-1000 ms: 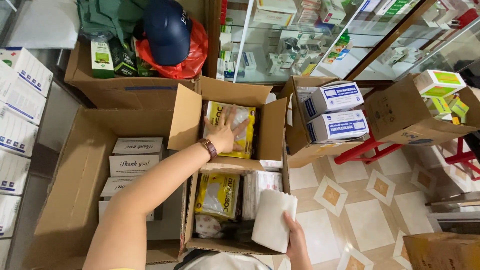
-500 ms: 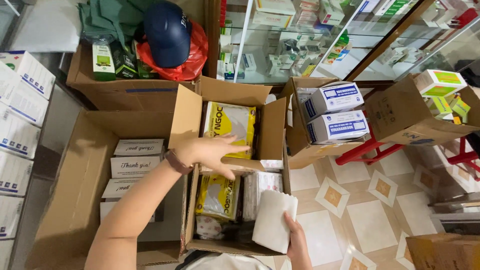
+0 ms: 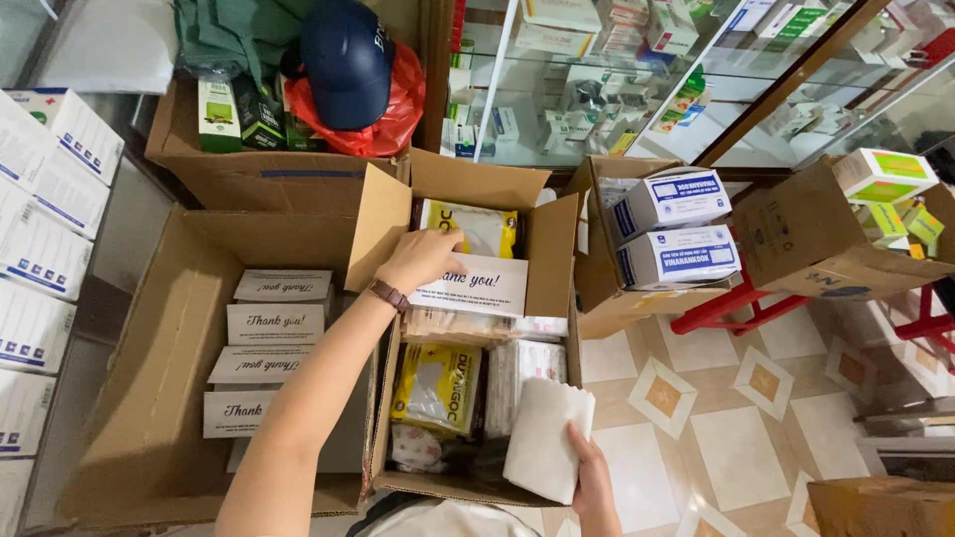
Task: The person sorts various medical supplies including face masks, small boxes, and packaged items into different cardboard shipping boxes. They move items between boxes, pick up and check individual packages, and arrange them inside the containers.
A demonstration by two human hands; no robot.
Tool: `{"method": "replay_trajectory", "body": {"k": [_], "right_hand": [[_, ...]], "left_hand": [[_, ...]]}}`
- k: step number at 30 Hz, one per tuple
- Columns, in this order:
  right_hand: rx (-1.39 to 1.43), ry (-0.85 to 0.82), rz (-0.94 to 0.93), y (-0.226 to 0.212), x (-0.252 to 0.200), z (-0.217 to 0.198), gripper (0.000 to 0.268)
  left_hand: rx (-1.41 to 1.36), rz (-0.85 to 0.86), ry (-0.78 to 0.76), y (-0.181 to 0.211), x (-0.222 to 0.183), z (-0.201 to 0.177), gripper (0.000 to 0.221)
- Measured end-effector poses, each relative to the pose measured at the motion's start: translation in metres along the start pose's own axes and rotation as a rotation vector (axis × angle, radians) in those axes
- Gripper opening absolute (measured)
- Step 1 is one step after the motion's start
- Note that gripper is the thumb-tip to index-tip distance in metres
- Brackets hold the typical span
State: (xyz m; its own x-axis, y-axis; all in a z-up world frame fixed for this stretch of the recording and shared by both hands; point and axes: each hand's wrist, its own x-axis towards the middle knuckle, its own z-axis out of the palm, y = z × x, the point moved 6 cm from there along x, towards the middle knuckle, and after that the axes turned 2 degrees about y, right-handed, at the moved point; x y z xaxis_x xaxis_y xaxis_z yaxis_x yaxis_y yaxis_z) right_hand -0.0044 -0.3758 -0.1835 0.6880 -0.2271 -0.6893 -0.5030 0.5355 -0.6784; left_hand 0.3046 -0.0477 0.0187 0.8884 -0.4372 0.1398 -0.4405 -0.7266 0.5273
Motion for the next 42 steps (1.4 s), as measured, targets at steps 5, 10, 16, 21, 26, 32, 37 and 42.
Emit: {"method": "replay_trajectory", "body": {"k": [5, 10, 16, 21, 26, 32, 37, 42], "right_hand": [[-0.018, 0.049, 0.013, -0.007, -0.008, 0.006, 0.056], [0.041, -0.017, -0.014, -0.013, -0.014, 0.003, 0.057], [0.053, -0.009, -0.052, -0.017, -0.006, -0.009, 0.060], [0.047, -0.002, -0.033, -0.021, -0.009, -0.001, 0.061], [0.036, -0.040, -0.041, -0.029, -0.010, 0.006, 0.061], [0.086, -0.093, -0.101, -0.041, -0.019, 0.007, 0.064], [0.119, -0.058, -0.099, -0.035, -0.012, -0.007, 0.063], [0.144, -0.068, -0.111, -0.035, -0.013, -0.008, 0.062]], "left_hand": [[0.079, 0.071, 0.064, 0.010, -0.005, -0.009, 0.036], [0.174, 0.163, 0.091, 0.071, -0.062, -0.031, 0.017], [0.350, 0.437, 0.494, 0.096, -0.149, 0.000, 0.007], [0.341, 0.467, 0.538, 0.118, -0.186, -0.020, 0.013], [0.187, 0.565, 0.738, 0.111, -0.228, 0.022, 0.026], [0.150, -0.037, -0.366, 0.027, -0.186, 0.226, 0.038], [0.308, -0.290, -0.491, -0.047, -0.181, 0.361, 0.052], [0.514, -0.326, -0.708, -0.029, -0.178, 0.319, 0.070]]}}
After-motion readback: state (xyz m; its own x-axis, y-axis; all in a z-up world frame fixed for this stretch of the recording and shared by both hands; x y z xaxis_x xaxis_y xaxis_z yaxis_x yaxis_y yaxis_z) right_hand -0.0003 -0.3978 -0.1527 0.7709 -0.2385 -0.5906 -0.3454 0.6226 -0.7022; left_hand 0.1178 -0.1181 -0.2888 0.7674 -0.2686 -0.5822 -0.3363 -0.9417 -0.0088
